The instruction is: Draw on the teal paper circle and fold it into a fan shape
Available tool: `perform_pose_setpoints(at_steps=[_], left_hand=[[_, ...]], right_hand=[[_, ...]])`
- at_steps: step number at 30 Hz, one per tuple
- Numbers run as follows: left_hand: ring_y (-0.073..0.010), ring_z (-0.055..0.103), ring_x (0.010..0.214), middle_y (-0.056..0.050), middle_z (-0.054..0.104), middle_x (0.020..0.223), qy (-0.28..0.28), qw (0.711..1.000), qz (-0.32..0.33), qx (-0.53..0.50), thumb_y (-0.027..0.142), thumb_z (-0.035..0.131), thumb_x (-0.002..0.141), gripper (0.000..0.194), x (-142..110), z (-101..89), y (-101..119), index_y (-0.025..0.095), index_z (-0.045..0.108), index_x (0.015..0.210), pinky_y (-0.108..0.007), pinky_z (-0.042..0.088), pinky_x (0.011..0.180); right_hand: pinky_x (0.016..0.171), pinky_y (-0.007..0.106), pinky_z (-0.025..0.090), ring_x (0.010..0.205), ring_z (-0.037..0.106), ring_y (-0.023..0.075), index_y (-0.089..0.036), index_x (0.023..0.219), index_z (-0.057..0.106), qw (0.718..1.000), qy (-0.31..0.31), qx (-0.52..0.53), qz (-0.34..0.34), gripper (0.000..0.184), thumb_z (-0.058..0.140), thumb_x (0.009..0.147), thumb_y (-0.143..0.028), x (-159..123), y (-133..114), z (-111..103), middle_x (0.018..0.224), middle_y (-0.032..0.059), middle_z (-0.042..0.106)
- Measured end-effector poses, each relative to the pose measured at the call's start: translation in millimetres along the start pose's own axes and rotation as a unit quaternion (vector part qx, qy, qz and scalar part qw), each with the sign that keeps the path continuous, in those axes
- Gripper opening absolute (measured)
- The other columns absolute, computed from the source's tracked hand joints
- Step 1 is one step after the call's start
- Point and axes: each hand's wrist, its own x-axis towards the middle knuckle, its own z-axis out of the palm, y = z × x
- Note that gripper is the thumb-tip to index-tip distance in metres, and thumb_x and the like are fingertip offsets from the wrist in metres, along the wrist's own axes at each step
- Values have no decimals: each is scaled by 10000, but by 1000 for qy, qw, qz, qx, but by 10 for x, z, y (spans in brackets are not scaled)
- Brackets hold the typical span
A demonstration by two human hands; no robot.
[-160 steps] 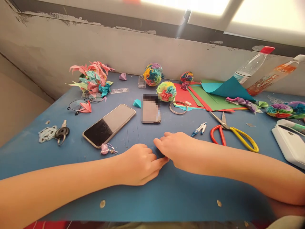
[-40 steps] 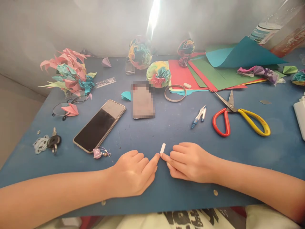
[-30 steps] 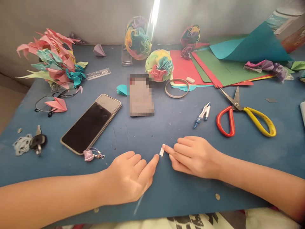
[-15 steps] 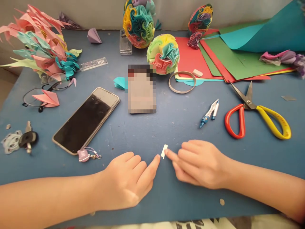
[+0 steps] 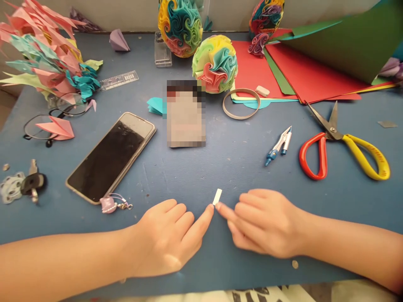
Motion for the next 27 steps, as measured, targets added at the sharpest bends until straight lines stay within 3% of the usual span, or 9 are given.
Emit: perform_pose_setpoints(at_steps=[10, 17, 21, 27], left_hand=[[-124, 390, 429, 35, 460, 481, 3, 1000, 2, 1, 111, 507, 830, 297, 0, -5, 13, 5, 610, 1088, -284, 302, 402], [-128, 391, 441, 29, 463, 488, 17, 1000, 10, 3, 124, 545, 812, 325, -43, 28, 23, -10, 601, 1103, -290, 287, 402], [-123, 386, 437, 35, 457, 484, 21, 1000, 5, 9, 131, 553, 808, 311, -44, 31, 19, 4, 611, 1086, -286, 295, 393], [-120, 404, 429, 34, 474, 496, 20, 1000, 5, 16, 146, 537, 807, 316, -36, 30, 22, 9, 602, 1084, -280, 315, 387]], right_hand=[[408, 261, 359, 483, 443, 94, -48, 977, 629, 1000, 1, 12, -11, 212, 590, 820, -187, -17, 7, -9, 559, -29, 486], [478, 237, 346, 527, 416, 89, -141, 822, 576, 992, 13, 82, 92, 133, 584, 873, -263, 17, 37, 54, 604, -21, 485], [496, 241, 337, 532, 402, 98, -144, 826, 573, 994, 14, 78, 81, 42, 569, 865, -156, 52, -14, 85, 596, -19, 499], [510, 220, 337, 537, 410, 87, -158, 834, 563, 988, -2, 89, 127, 82, 503, 873, -117, 71, -53, 102, 605, -33, 459]])
